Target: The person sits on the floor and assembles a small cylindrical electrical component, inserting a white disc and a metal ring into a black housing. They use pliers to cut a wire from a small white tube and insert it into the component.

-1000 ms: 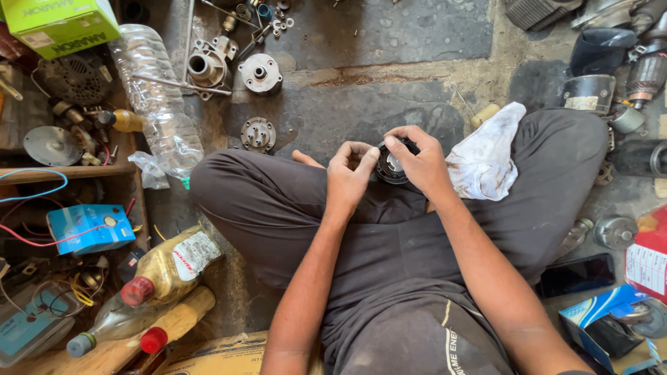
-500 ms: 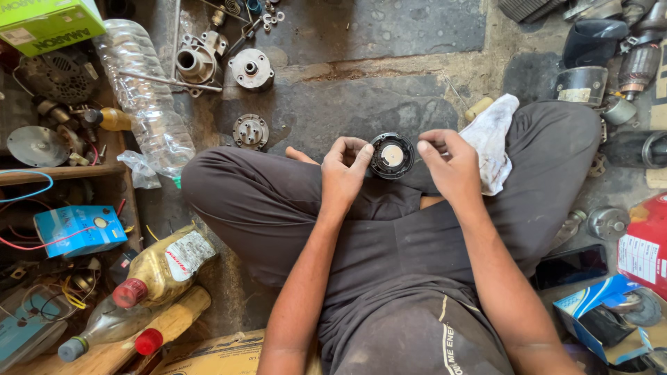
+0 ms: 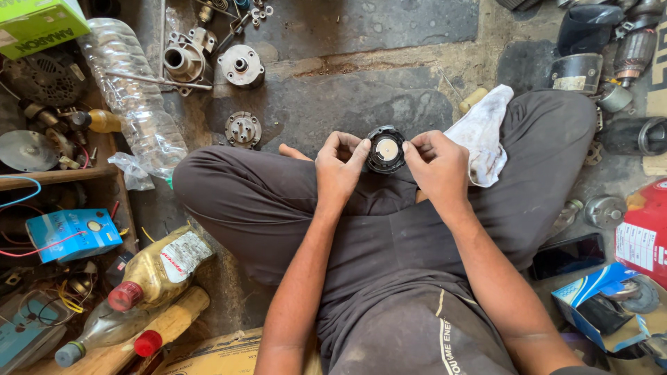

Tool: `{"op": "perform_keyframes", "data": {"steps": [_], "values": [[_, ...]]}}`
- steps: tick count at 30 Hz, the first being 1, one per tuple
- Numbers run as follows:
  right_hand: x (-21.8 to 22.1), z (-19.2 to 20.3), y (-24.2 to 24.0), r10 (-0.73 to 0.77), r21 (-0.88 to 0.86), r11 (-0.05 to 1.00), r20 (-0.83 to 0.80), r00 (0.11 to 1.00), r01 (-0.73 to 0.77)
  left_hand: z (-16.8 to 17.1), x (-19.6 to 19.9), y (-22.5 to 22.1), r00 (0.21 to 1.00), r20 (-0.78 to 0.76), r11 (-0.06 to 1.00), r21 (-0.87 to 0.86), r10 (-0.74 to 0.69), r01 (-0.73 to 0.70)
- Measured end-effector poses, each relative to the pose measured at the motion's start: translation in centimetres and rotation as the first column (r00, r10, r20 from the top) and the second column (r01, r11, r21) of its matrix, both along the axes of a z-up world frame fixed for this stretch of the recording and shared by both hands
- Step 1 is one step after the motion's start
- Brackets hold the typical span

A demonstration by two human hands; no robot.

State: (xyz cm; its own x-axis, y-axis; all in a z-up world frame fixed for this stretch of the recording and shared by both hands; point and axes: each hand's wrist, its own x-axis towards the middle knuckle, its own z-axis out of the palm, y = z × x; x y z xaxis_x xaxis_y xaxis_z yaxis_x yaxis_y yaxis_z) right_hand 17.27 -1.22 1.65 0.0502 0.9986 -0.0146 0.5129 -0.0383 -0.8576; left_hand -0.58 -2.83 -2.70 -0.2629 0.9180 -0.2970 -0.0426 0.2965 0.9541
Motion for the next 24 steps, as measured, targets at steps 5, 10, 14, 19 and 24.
{"op": "perform_keyframes", "data": {"steps": [5,10,14,19,24], "values": [[-0.3,0.4,-0.1,0.035,0.093,0.995,0.077,0.996,-0.042,-0.2,0.0,-0.1,1.000,0.013,1.000,0.020,0.011,-0.012],[-0.3,0.7,0.0,0.023,0.143,0.989,0.088,0.996,-0.035,-0.2,0.0,0.1,1.000,0.016,0.999,0.034,0.023,-0.023],[0.4,0.0,-0.1,0.005,0.044,0.999,-0.018,1.000,-0.004,-0.1,-0.1,-0.2,0.996,0.089,0.999,0.037,-0.005,0.002],[1.7,0.2,-0.1,0.031,-0.130,0.988,-0.370,0.928,-0.085,1.0,-0.9,-0.6,0.973,0.220,0.997,0.041,-0.071,0.064],[1.2,2.1,2.6,0.005,-0.211,0.965,-0.575,0.818,-0.155,3.2,-3.0,2.6,0.982,0.142,0.983,0.148,-0.128,0.106]]}}
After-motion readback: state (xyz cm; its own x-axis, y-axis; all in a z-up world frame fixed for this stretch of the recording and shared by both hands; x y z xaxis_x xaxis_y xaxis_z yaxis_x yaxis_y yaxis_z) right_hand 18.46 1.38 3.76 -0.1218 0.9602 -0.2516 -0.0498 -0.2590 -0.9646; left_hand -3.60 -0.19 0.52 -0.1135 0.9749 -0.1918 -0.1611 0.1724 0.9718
